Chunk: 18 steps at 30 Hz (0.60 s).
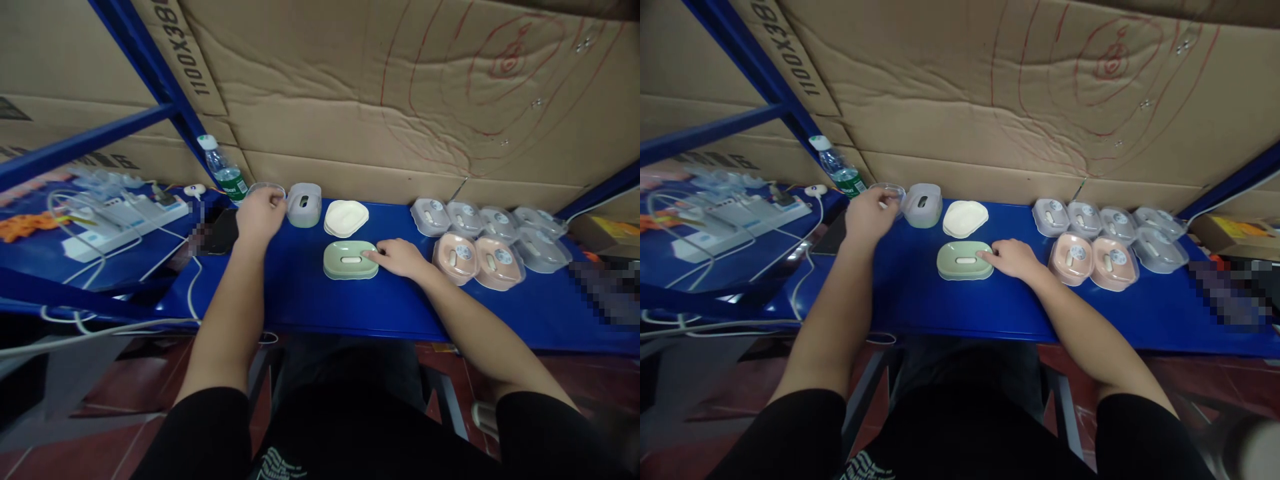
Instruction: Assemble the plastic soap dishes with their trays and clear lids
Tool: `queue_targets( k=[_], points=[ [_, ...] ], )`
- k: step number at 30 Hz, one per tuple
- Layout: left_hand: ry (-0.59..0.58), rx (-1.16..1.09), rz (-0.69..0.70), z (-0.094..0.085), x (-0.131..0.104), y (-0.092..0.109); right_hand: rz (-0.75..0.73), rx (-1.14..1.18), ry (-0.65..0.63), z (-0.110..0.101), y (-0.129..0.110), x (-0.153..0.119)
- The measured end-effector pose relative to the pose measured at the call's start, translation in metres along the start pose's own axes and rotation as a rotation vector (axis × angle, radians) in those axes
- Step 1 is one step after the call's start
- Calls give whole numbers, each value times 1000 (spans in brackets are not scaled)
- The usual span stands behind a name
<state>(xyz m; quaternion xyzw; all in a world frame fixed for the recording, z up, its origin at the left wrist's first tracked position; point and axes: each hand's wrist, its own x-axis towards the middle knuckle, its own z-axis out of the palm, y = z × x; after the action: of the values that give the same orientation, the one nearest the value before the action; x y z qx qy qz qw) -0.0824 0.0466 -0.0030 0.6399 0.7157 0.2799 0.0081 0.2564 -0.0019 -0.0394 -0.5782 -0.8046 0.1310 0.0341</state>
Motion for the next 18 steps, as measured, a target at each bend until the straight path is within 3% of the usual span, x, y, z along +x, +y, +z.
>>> queue_targets(
  k=[2, 5, 7, 13, 18],
  points=[
    [7, 64, -98, -1, 7, -15, 2, -8, -3, 0, 0, 0],
    [-158, 152, -197, 6, 13, -31, 2, -9, -7, -1, -1, 0],
    [-200, 173, -208, 11, 15, -35, 2, -9, -7, -1, -1, 0],
    [-133, 23, -204, 15, 19, -38, -5, 7, -10, -1, -1, -1],
    [5, -100, -241, 9, 18, -33, -12, 10, 5, 0, -1, -1]
  ],
)
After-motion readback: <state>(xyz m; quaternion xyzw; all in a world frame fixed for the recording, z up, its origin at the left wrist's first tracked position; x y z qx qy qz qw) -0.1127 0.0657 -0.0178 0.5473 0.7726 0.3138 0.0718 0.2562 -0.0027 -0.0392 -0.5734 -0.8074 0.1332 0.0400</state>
